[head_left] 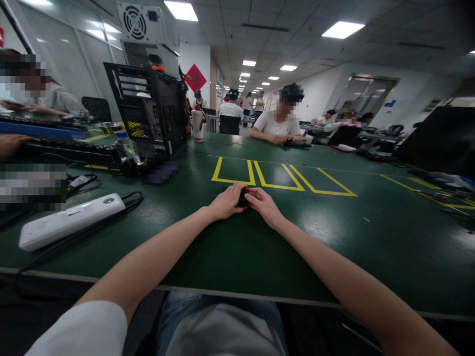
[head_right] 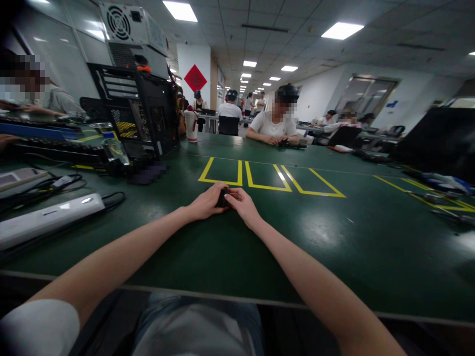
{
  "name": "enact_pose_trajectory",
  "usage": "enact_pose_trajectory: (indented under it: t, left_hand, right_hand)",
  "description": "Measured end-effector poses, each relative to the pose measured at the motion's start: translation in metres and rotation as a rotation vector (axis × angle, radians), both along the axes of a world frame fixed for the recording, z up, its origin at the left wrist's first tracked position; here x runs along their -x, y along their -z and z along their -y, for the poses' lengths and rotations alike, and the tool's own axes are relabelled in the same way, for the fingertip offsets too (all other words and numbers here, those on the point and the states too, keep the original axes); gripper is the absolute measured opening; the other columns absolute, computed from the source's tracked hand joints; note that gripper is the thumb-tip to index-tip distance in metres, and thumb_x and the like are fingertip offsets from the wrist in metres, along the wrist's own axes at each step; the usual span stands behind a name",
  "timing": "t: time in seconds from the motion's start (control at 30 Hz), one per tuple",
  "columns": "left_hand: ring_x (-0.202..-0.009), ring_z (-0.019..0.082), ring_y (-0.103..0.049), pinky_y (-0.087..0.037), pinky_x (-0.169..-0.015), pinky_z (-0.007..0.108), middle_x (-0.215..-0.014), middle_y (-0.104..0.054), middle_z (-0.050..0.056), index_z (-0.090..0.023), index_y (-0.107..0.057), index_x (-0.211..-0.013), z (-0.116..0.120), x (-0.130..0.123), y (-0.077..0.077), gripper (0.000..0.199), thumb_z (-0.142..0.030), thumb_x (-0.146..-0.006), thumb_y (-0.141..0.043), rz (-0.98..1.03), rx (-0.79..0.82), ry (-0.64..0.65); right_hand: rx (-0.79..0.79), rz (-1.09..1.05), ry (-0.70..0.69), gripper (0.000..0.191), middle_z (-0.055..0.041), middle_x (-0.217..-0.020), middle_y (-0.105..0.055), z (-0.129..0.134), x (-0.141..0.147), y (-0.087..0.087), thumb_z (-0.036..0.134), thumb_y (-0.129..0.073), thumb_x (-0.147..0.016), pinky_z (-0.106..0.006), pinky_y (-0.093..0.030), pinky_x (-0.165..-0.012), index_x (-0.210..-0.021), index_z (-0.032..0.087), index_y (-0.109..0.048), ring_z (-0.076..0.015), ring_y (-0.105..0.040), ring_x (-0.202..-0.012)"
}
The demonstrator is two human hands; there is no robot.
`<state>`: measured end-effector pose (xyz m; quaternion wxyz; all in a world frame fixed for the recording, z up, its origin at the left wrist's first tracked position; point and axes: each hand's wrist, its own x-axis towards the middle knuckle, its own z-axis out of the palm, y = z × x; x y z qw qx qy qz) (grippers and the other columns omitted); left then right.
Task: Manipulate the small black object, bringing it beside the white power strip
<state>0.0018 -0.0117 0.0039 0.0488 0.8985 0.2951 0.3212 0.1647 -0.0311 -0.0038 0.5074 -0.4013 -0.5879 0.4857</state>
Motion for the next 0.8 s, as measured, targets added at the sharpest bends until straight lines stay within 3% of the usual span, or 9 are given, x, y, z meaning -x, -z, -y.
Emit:
enact_pose_trajectory:
  t: [0.17, 0.33, 0.53, 0.8]
  left_hand:
    - [-0.103, 0.025, -0.047, -0.044, -0.084, 0.043, -0.113, -0.043, 0.011, -0.019, -0.029, -0.115, 0.001, -0.001, 0.001, 0.058, -0.028, -0.068, -0.061, 0.008, -0.006, -0.033]
    - [-0.102, 0.025, -0.048, -0.044, -0.082, 0.043, -0.112, -0.043, 0.01, -0.019, -0.029, -0.116, 0.003, -0.001, 0.002, 0.057, -0.028, -0.069, -0.06, 0.004, -0.009, -0.035]
    - [-0.102, 0.025, -0.048, -0.045, -0.083, 0.043, -0.111, -0.043, 0.009, -0.02, -0.029, -0.114, 0.004, -0.001, 0.0, 0.057, -0.027, -0.068, -0.062, 0.007, -0.004, -0.031]
    - [-0.106, 0.026, -0.046, -0.044, -0.084, 0.044, -0.115, -0.041, 0.011, -0.019, -0.028, -0.116, 0.004, 0.0, -0.001, 0.058, -0.026, -0.069, -0.061, 0.011, 0.009, -0.021]
  right_hand:
    - [-0.058, 0.117, -0.025, 0.029, -0.0034, -0.095, -0.059, -0.003, -0.004, 0.001, 0.037, -0.059, -0.07, -0.036, -0.042, -0.085, -0.093, 0.02, -0.056, -0.0156, -0.055, -0.089]
    - [-0.129, 0.057, -0.118, 0.032, -0.0011, -0.097, -0.057, 0.004, -0.006, -0.006, 0.028, -0.066, -0.063, -0.033, -0.041, -0.088, -0.091, 0.021, -0.053, -0.014, -0.054, -0.093]
    - [0.015, -0.002, -0.008, 0.025, 0.0015, -0.08, -0.057, 0.005, 0.0, -0.009, 0.039, -0.062, -0.065, -0.032, -0.046, -0.075, -0.082, 0.022, -0.054, -0.0121, -0.055, -0.078]
    - [0.054, 0.039, -0.039, 0.029, -0.0018, -0.088, -0.058, -0.002, -0.002, -0.005, 0.037, -0.062, -0.066, -0.034, -0.044, -0.079, -0.089, 0.019, -0.056, -0.014, -0.055, -0.083]
